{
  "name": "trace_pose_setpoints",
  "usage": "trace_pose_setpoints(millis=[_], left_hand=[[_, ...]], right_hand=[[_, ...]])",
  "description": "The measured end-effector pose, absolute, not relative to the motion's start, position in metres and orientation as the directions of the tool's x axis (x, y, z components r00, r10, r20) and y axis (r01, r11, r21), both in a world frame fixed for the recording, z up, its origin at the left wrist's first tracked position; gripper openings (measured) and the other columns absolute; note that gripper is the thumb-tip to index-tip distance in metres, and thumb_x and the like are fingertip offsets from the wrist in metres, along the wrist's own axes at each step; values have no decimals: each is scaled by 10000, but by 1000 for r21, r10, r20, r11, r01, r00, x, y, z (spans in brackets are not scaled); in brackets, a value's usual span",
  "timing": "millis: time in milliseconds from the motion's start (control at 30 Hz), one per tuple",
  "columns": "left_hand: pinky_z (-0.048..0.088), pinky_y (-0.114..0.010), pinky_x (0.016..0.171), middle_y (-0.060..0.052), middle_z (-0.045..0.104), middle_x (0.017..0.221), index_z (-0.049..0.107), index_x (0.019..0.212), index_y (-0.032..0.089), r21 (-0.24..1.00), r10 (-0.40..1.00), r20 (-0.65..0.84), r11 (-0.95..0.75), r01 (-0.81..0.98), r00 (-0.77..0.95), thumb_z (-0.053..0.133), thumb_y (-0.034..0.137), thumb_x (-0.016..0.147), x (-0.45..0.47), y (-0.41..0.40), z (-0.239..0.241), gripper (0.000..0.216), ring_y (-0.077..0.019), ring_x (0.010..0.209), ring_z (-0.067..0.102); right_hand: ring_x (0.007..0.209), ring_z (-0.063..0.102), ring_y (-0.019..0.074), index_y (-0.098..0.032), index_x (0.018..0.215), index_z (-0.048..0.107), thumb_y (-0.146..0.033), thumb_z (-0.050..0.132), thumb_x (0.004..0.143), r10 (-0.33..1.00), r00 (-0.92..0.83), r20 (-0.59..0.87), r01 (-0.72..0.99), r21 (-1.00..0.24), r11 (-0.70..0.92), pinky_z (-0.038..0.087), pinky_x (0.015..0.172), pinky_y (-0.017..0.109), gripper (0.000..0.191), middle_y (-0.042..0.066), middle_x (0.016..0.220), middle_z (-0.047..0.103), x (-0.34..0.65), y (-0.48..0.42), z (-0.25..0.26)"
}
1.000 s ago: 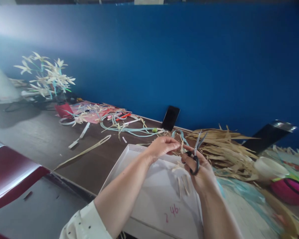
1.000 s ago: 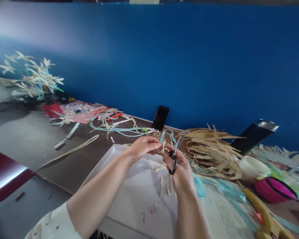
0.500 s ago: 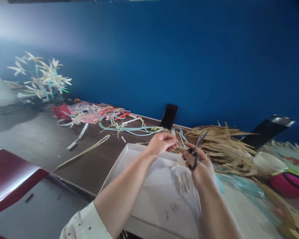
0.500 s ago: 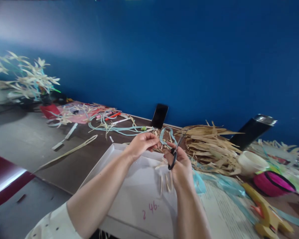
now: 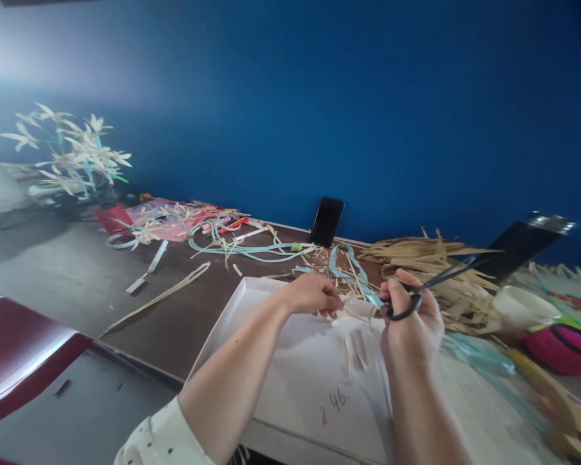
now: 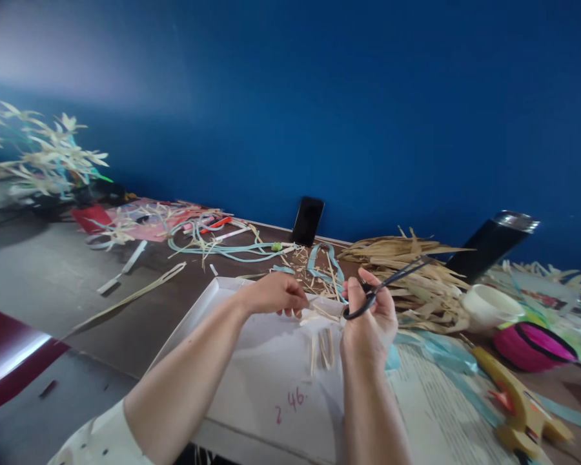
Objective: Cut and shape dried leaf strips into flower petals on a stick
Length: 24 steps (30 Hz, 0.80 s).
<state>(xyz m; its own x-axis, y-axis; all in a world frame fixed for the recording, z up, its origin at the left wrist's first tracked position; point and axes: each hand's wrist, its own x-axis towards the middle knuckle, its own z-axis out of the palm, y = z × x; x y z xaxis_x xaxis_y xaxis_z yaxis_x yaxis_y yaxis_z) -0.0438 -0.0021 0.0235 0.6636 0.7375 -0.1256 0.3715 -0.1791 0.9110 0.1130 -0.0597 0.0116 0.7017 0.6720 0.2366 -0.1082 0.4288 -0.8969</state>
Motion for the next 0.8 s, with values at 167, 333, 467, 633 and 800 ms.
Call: trace_pose_setpoints(millis=[167,333,467,633,800], left_hand=[[382,-206,524,-34,648,649,678,674,173,759,780,17,-418,500,626,558,389,705,-40,-2,16,249,-122,569,551],[412,-258,670,-40,629,883,671,851,238,471,753,250,-643,604,608,506,281,752,-25,-10,9,197,-172,762,567],[427,-287,665,-76,577,961,640,968,244,240,697,218,-717,655,683,450,247,781,-14,-14,3,266,-196,791,557],[438,-303,669,-91,556,926,633,891,203,117,659,230,-749,652,716,430,254,803,-11,-14,2,227,-226,870,529],[434,-303,707,-100,563,925,633,827,176,149,651,222,-758,635,726,434,218,801,-12,-13,1,205,-224,900,522]], right_hand=[[578,551,104,-197,988,621,-319,690,662,665,707,241,-82,-906,415,368,437,182,355,10,716,609,111,-62,14],[585,552,108,-202,990,610,-325,677,674,666,700,256,-83,-898,432,366,438,186,346,8,732,604,110,-62,15],[592,548,109,-203,980,610,-324,672,680,665,699,264,-88,-890,447,372,452,195,330,6,747,601,110,-63,15],[599,540,103,-200,990,614,-326,677,681,674,694,255,-99,-893,439,373,461,189,340,2,716,595,109,-63,15],[584,534,99,-201,989,621,-329,685,670,668,703,246,-101,-895,436,368,456,187,350,1,700,600,108,-63,15]])
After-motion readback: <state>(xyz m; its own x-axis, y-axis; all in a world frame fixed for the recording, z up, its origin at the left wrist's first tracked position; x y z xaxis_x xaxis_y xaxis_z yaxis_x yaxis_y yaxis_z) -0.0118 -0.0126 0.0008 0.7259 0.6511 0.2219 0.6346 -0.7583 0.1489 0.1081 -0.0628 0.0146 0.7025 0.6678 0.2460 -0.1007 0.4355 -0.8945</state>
